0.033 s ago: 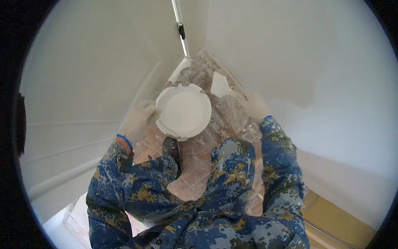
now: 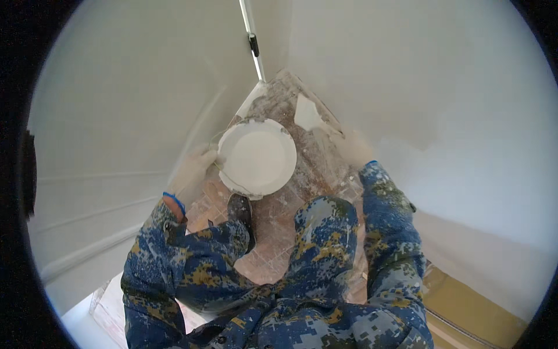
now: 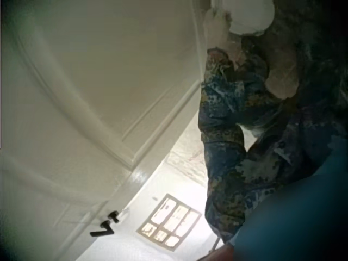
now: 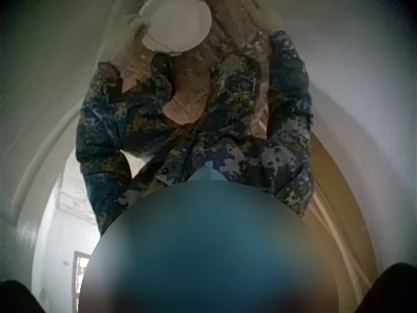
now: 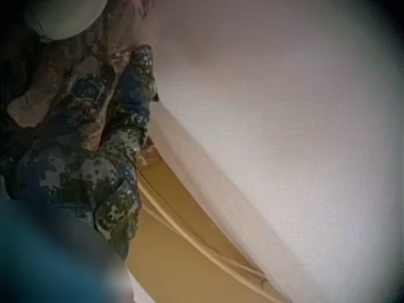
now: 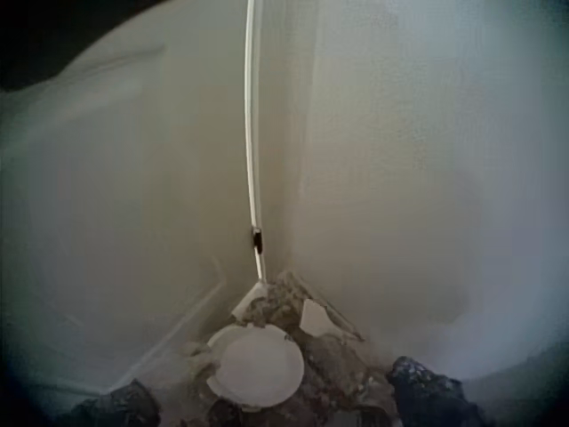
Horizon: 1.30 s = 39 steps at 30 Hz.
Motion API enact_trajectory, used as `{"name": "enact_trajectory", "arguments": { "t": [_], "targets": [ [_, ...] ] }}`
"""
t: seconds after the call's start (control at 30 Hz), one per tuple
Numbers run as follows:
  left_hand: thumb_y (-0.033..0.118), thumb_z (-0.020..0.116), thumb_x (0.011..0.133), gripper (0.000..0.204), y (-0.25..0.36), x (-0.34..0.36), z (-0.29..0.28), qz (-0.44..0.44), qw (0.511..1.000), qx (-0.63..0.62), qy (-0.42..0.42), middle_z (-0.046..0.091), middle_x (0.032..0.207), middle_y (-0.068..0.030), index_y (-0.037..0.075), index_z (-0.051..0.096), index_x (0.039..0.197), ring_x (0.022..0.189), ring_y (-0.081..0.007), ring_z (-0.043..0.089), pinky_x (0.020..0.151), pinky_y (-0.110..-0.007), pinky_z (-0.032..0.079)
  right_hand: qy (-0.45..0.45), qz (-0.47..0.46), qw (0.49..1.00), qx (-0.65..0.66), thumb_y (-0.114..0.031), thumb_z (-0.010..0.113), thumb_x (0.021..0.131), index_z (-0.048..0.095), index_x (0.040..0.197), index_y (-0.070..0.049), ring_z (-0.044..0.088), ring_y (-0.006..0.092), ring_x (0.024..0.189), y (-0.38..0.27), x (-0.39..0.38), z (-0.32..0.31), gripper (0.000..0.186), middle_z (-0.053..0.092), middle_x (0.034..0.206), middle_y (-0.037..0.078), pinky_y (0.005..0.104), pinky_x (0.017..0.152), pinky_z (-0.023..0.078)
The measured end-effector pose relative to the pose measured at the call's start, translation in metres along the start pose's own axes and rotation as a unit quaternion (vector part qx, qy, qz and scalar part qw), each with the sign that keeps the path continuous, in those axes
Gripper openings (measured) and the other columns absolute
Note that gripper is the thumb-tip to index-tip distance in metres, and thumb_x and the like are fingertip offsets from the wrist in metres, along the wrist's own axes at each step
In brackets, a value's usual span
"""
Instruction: Applying plaster to a wall corner using a putty knife.
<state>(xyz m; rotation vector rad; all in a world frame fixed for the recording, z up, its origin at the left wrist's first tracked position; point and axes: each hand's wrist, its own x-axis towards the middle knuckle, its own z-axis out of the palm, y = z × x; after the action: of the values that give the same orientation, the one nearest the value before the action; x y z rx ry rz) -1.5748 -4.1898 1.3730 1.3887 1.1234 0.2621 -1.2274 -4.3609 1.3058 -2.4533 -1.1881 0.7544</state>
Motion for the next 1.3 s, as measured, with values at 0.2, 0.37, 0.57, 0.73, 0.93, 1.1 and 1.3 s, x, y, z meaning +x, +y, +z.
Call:
{"name": "enact_trajectory", "arguments": {
  "t": [0.2,0.37,0.57,0.73,0.93,1.1,1.3],
  "targets": [
    [0.030,0.061,0.087,0.044,-0.003,0.024,0.007,-0.035,0.999,-0.035,0.000,0.062,0.091,-0.0079,-0.004,0.062,0.115,0.086,-0.0138,0.057,0.078,-0.027,0.046,0.141,-0.013,0.989,0.029,-0.030,0.047,0.097,0.055,0.122,-0.002,0.061,0.0466,0.103,-0.022,0.138,0.072,0.038,0.062,0.111,0.030,0.0538,0.089,0.047],
    [0.029,0.059,0.090,0.049,-0.010,0.039,0.013,-0.034,0.999,-0.001,-0.006,0.063,0.106,-0.0119,-0.006,0.057,0.125,0.100,-0.0162,0.057,0.089,-0.030,0.045,0.207,-0.021,0.977,-0.044,-0.026,0.046,0.097,0.051,0.129,-0.004,0.060,0.0468,0.104,-0.028,0.229,0.120,0.039,0.063,0.112,0.028,0.0545,0.091,0.046],
    [0.025,0.053,0.096,0.052,-0.016,0.065,0.011,-0.079,0.995,-0.048,-0.042,0.061,0.120,-0.0140,-0.008,0.046,0.135,0.112,-0.0208,0.055,0.101,-0.034,0.041,0.191,-0.041,0.981,0.007,-0.023,0.045,0.097,0.047,0.136,-0.005,0.057,0.0445,0.110,-0.038,0.289,0.136,0.043,0.060,0.121,0.025,0.0528,0.094,0.045],
    [0.024,0.052,0.097,0.051,-0.020,0.074,0.007,-0.086,0.995,-0.025,-0.042,0.060,0.124,-0.0144,-0.008,0.046,0.136,0.116,-0.0208,0.054,0.105,-0.034,0.038,0.265,-0.106,0.957,0.056,-0.020,0.049,0.095,0.050,0.134,-0.005,0.055,0.0407,0.116,-0.016,0.286,0.160,0.042,0.060,0.126,0.021,0.0504,0.099,0.043],
    [0.025,0.052,0.097,0.051,-0.024,0.073,0.009,-0.077,0.995,-0.033,-0.047,0.060,0.126,-0.0152,-0.007,0.046,0.136,0.121,-0.0221,0.052,0.108,-0.035,0.037,0.335,-0.152,0.928,0.050,-0.020,0.051,0.094,0.055,0.129,-0.004,0.056,0.0430,0.112,0.029,0.279,0.183,0.039,0.061,0.121,0.023,0.0495,0.097,0.044],
    [0.026,0.053,0.097,0.051,-0.021,0.076,0.012,-0.081,0.996,-0.008,-0.037,0.060,0.125,-0.0151,-0.006,0.046,0.137,0.119,-0.0211,0.054,0.107,-0.034,0.038,0.260,-0.075,0.962,0.027,-0.024,0.047,0.097,0.053,0.131,-0.008,0.061,0.0457,0.099,0.027,0.296,0.183,0.038,0.064,0.113,0.025,0.0544,0.089,0.046],
    [0.025,0.054,0.097,0.049,-0.013,0.077,0.021,-0.099,0.994,-0.037,-0.029,0.061,0.121,-0.0139,-0.005,0.047,0.135,0.114,-0.0205,0.057,0.103,-0.033,0.042,0.272,-0.080,0.959,0.000,-0.028,0.045,0.097,0.052,0.132,-0.008,0.060,0.0466,0.099,0.023,0.330,0.180,0.041,0.064,0.111,0.026,0.0546,0.089,0.046]
  ]
}}
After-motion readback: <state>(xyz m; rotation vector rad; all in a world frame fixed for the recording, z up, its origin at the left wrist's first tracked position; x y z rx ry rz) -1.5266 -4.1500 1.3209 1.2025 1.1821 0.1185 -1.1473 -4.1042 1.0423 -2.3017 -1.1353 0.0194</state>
